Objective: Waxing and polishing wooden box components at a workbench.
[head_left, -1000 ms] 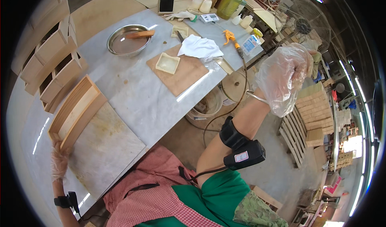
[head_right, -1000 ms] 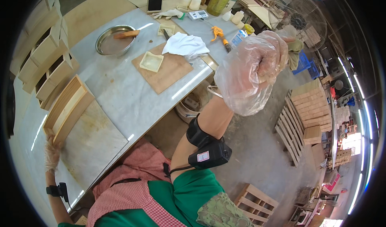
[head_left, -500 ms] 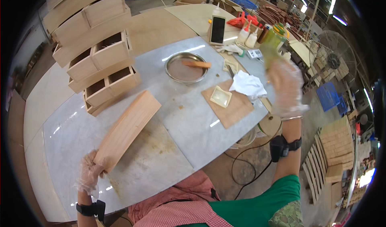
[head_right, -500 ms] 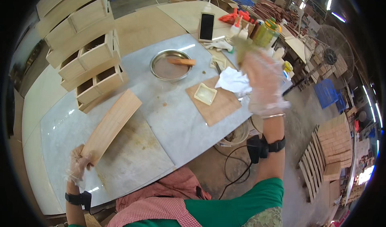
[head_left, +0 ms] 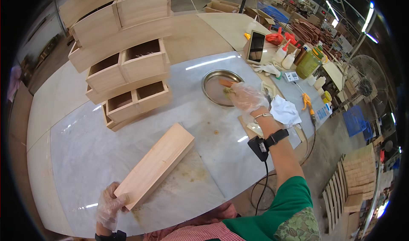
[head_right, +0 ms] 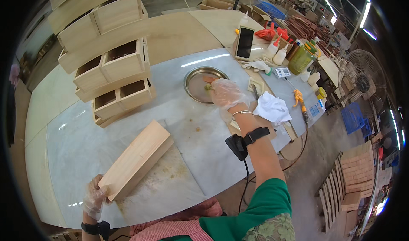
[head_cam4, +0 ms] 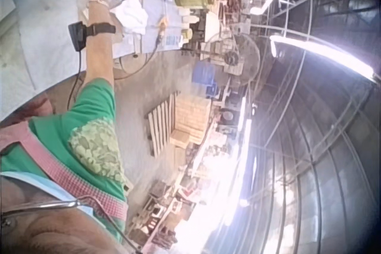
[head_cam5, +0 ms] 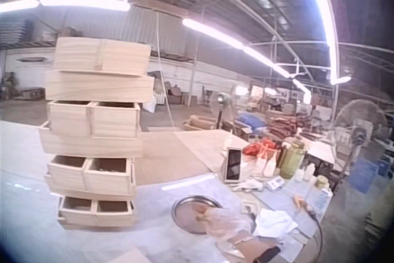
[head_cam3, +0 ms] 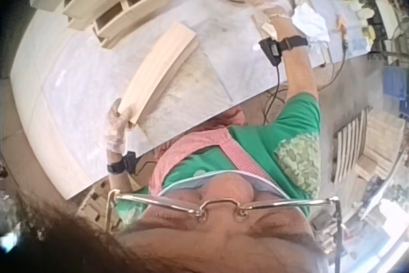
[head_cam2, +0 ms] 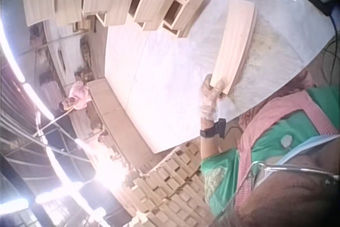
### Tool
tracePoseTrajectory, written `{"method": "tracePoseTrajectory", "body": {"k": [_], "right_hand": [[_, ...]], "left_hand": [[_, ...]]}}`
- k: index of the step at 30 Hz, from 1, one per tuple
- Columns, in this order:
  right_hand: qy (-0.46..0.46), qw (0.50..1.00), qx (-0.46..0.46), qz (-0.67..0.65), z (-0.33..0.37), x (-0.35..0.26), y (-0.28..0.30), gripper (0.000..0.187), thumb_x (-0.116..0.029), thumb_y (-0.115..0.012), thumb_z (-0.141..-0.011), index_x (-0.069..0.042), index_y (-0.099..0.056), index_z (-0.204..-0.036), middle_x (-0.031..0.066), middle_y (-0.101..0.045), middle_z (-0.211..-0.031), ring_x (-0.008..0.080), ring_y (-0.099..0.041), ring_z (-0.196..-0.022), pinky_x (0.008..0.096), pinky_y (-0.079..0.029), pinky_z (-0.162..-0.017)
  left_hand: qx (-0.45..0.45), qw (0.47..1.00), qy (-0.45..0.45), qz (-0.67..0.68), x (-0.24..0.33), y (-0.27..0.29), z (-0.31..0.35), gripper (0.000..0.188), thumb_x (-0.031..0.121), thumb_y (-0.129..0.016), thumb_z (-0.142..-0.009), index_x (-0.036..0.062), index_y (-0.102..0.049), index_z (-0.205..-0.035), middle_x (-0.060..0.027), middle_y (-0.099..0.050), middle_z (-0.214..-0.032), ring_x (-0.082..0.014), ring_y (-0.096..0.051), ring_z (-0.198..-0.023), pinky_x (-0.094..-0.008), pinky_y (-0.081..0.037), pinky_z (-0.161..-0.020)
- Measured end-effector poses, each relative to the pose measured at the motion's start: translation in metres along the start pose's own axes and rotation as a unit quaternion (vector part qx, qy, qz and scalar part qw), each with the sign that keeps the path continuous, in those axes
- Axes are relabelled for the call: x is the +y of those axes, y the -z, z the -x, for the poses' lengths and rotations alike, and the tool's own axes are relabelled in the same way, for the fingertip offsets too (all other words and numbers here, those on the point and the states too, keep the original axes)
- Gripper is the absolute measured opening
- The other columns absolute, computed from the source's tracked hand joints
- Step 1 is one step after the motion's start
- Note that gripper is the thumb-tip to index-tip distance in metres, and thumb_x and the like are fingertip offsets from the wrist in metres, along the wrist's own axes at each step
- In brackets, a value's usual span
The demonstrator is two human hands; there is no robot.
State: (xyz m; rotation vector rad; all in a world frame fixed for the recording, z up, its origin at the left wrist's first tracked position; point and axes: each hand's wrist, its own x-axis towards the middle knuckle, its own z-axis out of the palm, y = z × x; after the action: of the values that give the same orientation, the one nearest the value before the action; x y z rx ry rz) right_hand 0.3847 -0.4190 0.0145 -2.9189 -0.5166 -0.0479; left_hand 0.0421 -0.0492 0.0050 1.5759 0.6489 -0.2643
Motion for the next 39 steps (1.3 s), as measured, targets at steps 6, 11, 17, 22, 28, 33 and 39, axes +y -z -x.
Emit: {"method": "tracePoseTrajectory", "body": {"k": [6,11,17,22,28,33,39], "right_hand": [[0.103,0.994,0.011,0.046,-0.029,0.003,-0.035,0.026,-0.020,-0.053,-0.084,-0.001,-0.069,-0.085,0.0208,-0.068,-0.092,0.0347,-0.065,-0.091,0.0423,-0.052,-0.081],[0.017,0.995,-0.033,0.091,-0.032,-0.001,-0.033,0.032,-0.031,-0.055,-0.084,-0.002,-0.069,-0.089,0.0196,-0.067,-0.092,0.0343,-0.064,-0.096,0.0420,-0.050,-0.085],[0.052,0.991,0.038,0.117,-0.027,0.019,-0.044,0.025,-0.021,-0.057,-0.083,-0.002,-0.067,-0.095,0.0182,-0.067,-0.097,0.0334,-0.063,-0.096,0.0405,-0.050,-0.083],[-0.002,0.919,0.195,-0.343,0.003,0.053,-0.067,0.024,-0.020,-0.057,-0.087,-0.003,-0.065,-0.101,0.0114,-0.067,-0.090,0.0267,-0.064,-0.090,0.0359,-0.051,-0.078],[-0.140,0.591,-0.010,-0.794,0.060,0.009,-0.046,0.020,-0.025,-0.063,-0.085,-0.009,-0.068,-0.096,-0.0014,-0.063,-0.082,0.0040,-0.056,-0.066,0.0191,-0.044,-0.058],[0.156,0.920,0.086,-0.349,0.109,-0.072,-0.015,0.025,-0.030,-0.062,-0.087,-0.011,-0.067,-0.102,0.0087,-0.066,-0.085,0.0209,-0.062,-0.069,0.0286,-0.049,-0.063],[0.376,0.911,0.064,-0.158,0.157,-0.171,-0.030,0.025,-0.024,-0.058,-0.089,-0.008,-0.065,-0.108,0.0125,-0.064,-0.085,0.0247,-0.062,-0.082,0.0334,-0.049,-0.068]], "left_hand": [[-0.017,0.985,-0.147,0.094,-0.048,-0.005,0.000,0.089,0.015,-0.088,-0.058,0.0028,-0.039,-0.131,-0.0100,-0.053,-0.122,-0.0218,-0.050,-0.118,-0.0363,-0.045,-0.096],[0.009,0.992,-0.125,0.016,-0.060,-0.017,0.004,0.099,0.012,-0.089,-0.058,0.0053,-0.032,-0.139,-0.0086,-0.050,-0.129,-0.0194,-0.046,-0.124,-0.0348,-0.041,-0.103],[0.028,0.989,-0.145,0.009,-0.069,-0.023,-0.004,0.084,0.011,-0.088,-0.063,0.0030,-0.040,-0.132,-0.0069,-0.058,-0.122,-0.0159,-0.054,-0.113,-0.0325,-0.045,-0.098],[0.061,0.985,-0.150,-0.053,-0.066,-0.026,-0.001,0.075,0.014,-0.088,-0.064,0.0011,-0.047,-0.125,-0.0079,-0.063,-0.115,-0.0157,-0.059,-0.106,-0.0304,-0.047,-0.093],[0.011,0.988,-0.156,-0.007,-0.037,-0.051,0.010,0.068,0.020,-0.086,-0.069,0.0008,-0.047,-0.122,-0.0088,-0.060,-0.120,-0.0159,-0.058,-0.107,-0.0318,-0.047,-0.094],[0.024,0.967,-0.248,-0.052,-0.075,-0.051,-0.003,0.068,0.031,-0.085,-0.068,0.0032,-0.048,-0.118,-0.0111,-0.060,-0.119,-0.0195,-0.058,-0.107,-0.0324,-0.046,-0.093],[0.041,0.947,-0.268,-0.170,-0.071,-0.045,-0.002,0.069,0.034,-0.084,-0.066,0.0007,-0.049,-0.116,-0.0133,-0.062,-0.111,-0.0216,-0.062,-0.101,-0.0321,-0.049,-0.086]]}}
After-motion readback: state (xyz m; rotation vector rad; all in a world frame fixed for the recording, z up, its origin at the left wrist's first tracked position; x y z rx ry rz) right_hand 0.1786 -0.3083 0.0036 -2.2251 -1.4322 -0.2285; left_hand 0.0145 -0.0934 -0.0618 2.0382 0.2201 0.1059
